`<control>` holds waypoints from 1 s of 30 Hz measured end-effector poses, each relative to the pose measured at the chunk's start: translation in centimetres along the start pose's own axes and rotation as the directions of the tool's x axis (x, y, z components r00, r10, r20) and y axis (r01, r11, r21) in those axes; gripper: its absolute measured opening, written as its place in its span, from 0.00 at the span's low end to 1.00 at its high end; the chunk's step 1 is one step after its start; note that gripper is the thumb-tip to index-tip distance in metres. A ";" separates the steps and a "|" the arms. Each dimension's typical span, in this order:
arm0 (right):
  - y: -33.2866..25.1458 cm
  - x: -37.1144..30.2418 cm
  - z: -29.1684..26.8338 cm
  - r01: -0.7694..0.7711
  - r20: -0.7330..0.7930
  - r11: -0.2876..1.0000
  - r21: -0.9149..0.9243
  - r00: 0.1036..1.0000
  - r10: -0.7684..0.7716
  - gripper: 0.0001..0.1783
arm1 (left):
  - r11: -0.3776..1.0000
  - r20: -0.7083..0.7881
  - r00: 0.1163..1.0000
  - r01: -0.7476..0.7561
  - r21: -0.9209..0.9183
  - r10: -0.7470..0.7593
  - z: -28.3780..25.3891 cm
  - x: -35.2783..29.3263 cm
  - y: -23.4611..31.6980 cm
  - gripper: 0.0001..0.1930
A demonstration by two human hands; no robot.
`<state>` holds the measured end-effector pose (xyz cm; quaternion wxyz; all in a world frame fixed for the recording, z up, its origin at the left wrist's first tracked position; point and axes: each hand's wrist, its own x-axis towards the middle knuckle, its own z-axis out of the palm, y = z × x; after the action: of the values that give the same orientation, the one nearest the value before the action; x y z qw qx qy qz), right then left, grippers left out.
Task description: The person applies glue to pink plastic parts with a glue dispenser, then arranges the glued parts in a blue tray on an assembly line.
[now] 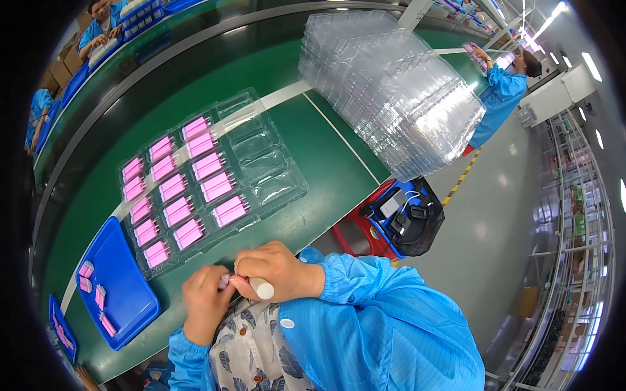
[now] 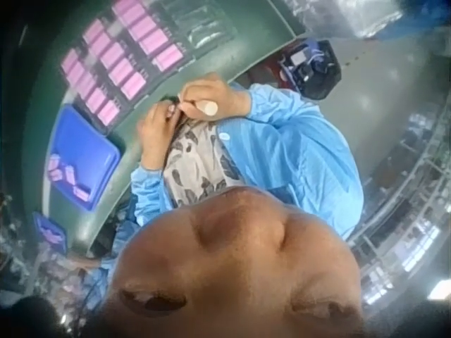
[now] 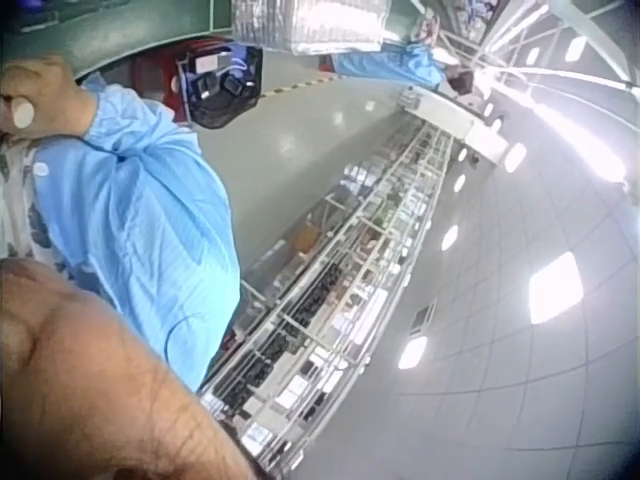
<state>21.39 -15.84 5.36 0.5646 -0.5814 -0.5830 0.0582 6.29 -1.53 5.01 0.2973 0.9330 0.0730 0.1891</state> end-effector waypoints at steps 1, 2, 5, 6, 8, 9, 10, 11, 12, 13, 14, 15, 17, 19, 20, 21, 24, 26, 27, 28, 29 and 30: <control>0.3 0.1 -0.1 -0.010 -0.003 1.000 0.012 1.000 0.010 0.08 | 1.000 -0.026 1.000 0.002 -0.004 -0.002 0.7 0.1 -0.9 0.14; 0.3 0.2 0.0 -0.014 -0.004 1.000 0.011 1.000 0.014 0.08 | 1.000 -0.053 0.999 0.004 -0.008 -0.005 1.1 0.3 -1.4 0.14; 0.7 0.5 -0.3 -0.022 -0.012 1.000 0.007 1.000 0.022 0.08 | 0.995 -0.184 0.979 0.086 -0.047 -0.094 0.6 0.7 -0.3 0.15; 0.8 0.8 -0.4 -0.028 -0.009 1.000 0.012 1.000 0.028 0.09 | 0.995 -0.182 0.979 0.089 -0.051 -0.097 0.6 0.8 -0.5 0.15; 0.8 0.9 -0.3 -0.037 -0.003 0.999 0.015 0.999 0.037 0.09 | 0.989 -0.004 0.990 0.144 0.028 -0.144 0.4 1.1 -1.3 0.16; 0.9 1.0 -0.2 -0.046 -0.006 0.999 0.018 0.999 0.046 0.09 | 0.989 -0.006 0.990 0.143 0.026 -0.143 0.0 1.3 -1.0 0.16; 1.0 1.1 -0.1 -0.057 -0.010 0.998 0.021 0.998 0.057 0.09 | 0.951 0.068 0.958 0.286 -0.115 -0.279 -0.6 1.6 -0.1 0.17; 1.1 1.2 0.0 -0.057 -0.011 0.998 0.017 0.998 0.057 0.09 | 0.873 0.160 0.905 0.424 -0.241 -0.395 -1.0 1.7 0.3 0.17; 1.1 1.4 0.1 -0.052 -0.010 0.998 0.025 0.999 0.052 0.09 | 0.874 0.161 0.906 0.420 -0.243 -0.391 -1.0 1.5 0.0 0.17; 1.1 1.6 0.2 -0.045 -0.009 0.998 0.032 0.999 0.046 0.09 | 0.903 0.167 0.939 0.336 -0.269 -0.300 -0.8 1.2 -0.6 0.18; 1.0 1.7 0.2 -0.043 -0.013 0.999 0.026 0.999 0.043 0.09 | 0.923 0.170 0.964 0.247 -0.295 -0.203 -0.8 1.0 -1.1 0.18; 1.0 1.7 0.3 -0.041 -0.010 0.999 0.022 0.999 0.041 0.09 | 0.925 0.169 0.966 0.237 -0.297 -0.193 -0.8 1.0 -1.5 0.18; 1.0 1.7 0.4 -0.032 -0.016 0.999 0.006 0.999 0.032 0.09 | 0.949 0.108 0.985 0.159 -0.272 -0.135 -0.8 1.0 -1.8 0.18; 0.8 1.5 0.9 -0.025 -0.012 1.000 -0.011 1.000 0.024 0.10 | 0.951 0.076 0.987 0.155 -0.268 -0.140 -0.7 0.8 -1.7 0.17; 0.7 1.5 0.8 -0.020 -0.026 1.000 -0.023 0.999 0.020 0.10 | 0.950 0.041 0.986 0.167 -0.263 -0.162 -0.7 0.7 -1.6 0.17; 0.5 1.4 1.0 -0.014 -0.022 1.000 -0.025 1.000 0.013 0.10 | 0.953 0.011 0.986 0.165 -0.256 -0.168 -0.7 0.7 -1.3 0.17; 0.0 1.1 0.6 0.000 -0.018 0.999 -0.038 1.000 -0.001 0.10 | 0.929 -0.009 0.981 0.180 -0.323 -0.194 0.0 0.3 -1.7 0.17; -0.3 0.9 0.4 0.008 -0.012 0.999 -0.045 1.000 -0.008 0.11 | 0.910 -0.040 0.975 0.189 -0.369 -0.219 0.6 -0.2 -1.9 0.17; -0.5 0.6 0.4 0.003 -0.004 0.998 -0.059 1.000 -0.004 0.11 | 0.885 -0.067 0.965 0.204 -0.420 -0.254 0.9 -0.5 -1.9 0.17; -0.7 0.4 0.4 0.000 0.006 0.997 -0.072 1.000 0.001 0.11 | 0.885 -0.069 0.965 0.201 -0.419 -0.252 0.9 -0.6 -1.7 0.17; -0.8 0.3 0.2 0.002 0.006 0.997 -0.074 1.000 -0.002 0.11 | 0.880 -0.112 0.957 0.197 -0.432 -0.269 1.0 -0.6 -1.4 0.17; -1.0 0.2 0.1 0.001 -0.004 0.997 -0.071 1.000 -0.001 0.11 | 0.875 -0.157 0.944 0.196 -0.443 -0.291 0.9 -0.6 -1.1 0.17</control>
<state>20.75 -15.97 6.13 0.5447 -0.6010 -0.5838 0.0360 6.02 -1.27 3.51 0.5033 0.8033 0.1800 0.2625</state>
